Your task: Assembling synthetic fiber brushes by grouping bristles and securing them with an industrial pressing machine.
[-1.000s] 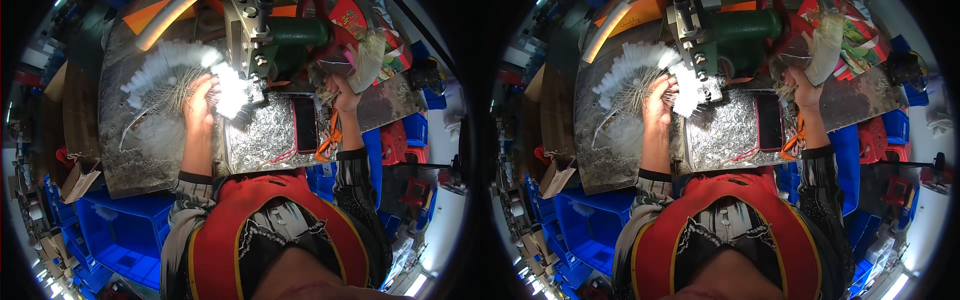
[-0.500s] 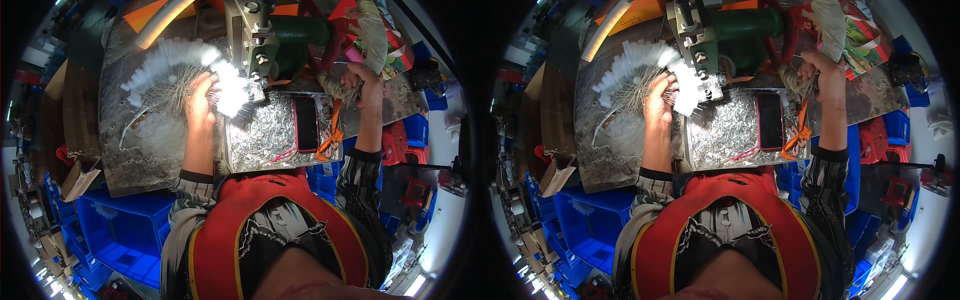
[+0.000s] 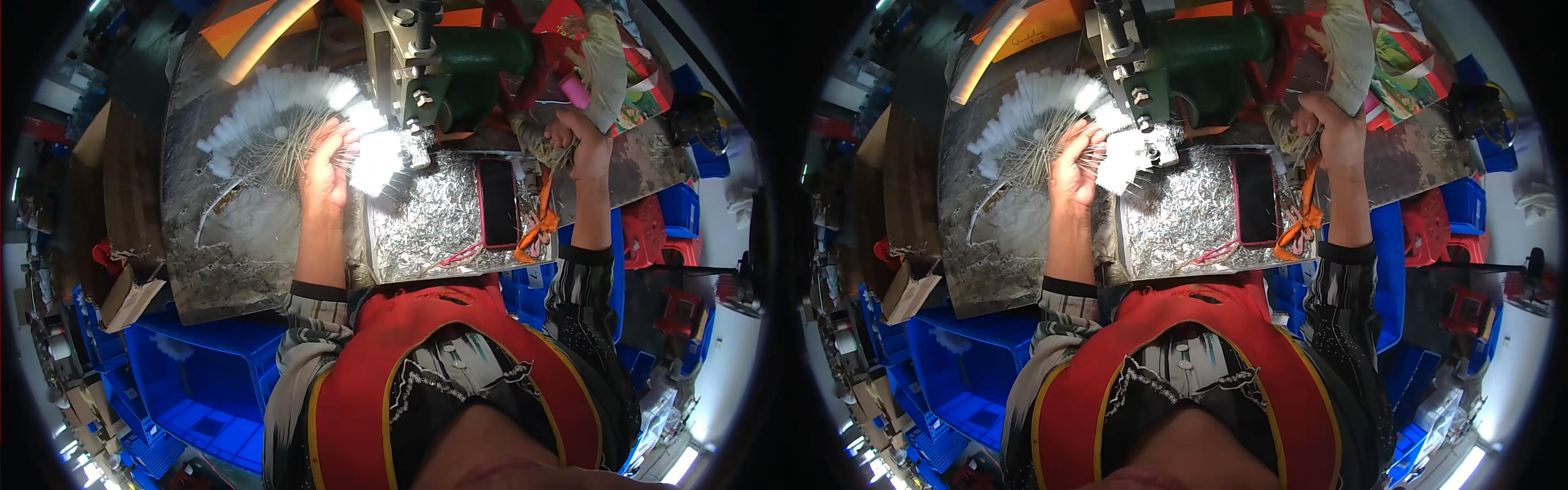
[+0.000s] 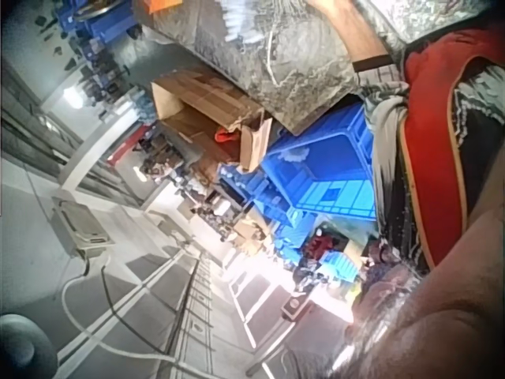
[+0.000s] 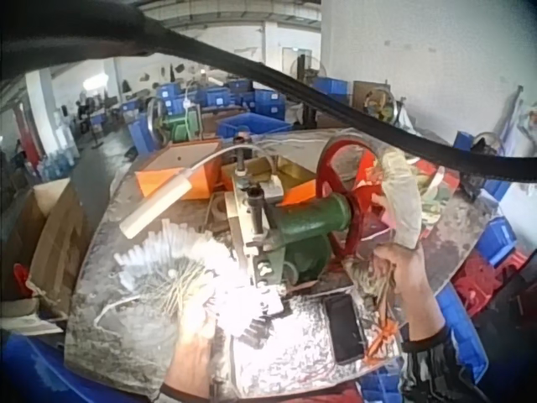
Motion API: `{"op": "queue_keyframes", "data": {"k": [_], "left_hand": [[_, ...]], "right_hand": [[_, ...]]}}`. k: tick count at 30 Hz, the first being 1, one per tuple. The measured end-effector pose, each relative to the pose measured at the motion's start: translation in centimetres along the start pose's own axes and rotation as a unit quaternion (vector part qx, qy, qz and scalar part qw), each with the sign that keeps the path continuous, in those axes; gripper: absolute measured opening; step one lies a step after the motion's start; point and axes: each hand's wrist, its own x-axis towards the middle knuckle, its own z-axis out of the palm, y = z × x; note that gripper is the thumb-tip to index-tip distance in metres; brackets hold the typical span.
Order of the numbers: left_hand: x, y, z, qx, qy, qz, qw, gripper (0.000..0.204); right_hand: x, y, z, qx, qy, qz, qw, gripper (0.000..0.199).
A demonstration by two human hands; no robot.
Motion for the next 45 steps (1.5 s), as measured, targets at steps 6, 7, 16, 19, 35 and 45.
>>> {"op": "queue_keyframes", "data": {"k": [6,7,16,19,35,45], "left_hand": [[0.4,-0.1,0.4,0.019,0.008,-0.008,1.000,0.033],[0.4,-0.1,0.5,0.020,0.013,-0.007,1.000,0.032],[0.1,0.4,1.0,0.016,0.014,-0.008,1.000,0.034],[0.2,0.3,0.9,0.063,-0.008,-0.012,0.998,0.035],[-1.0,0.8,0.1,0.099,0.032,-0.038,0.994,0.020],[-0.7,0.7,0.3,0.101,0.047,-0.026,0.993,0.015]], "right_hand": [[-0.2,-0.6,-0.1,0.019,0.024,0.040,0.999,0.023],[-0.2,-0.6,0.0,0.017,0.031,0.046,0.998,0.023],[-0.2,1.1,-0.4,0.051,0.007,-0.037,0.998,0.010],[-0.4,5.1,-0.2,0.112,0.021,-0.107,0.988,0.010],[-0.1,0.4,-0.2,0.024,0.027,0.008,0.999,0.022],[0.0,0.4,-0.5,0.032,0.019,0.014,0.999,0.015]]}}
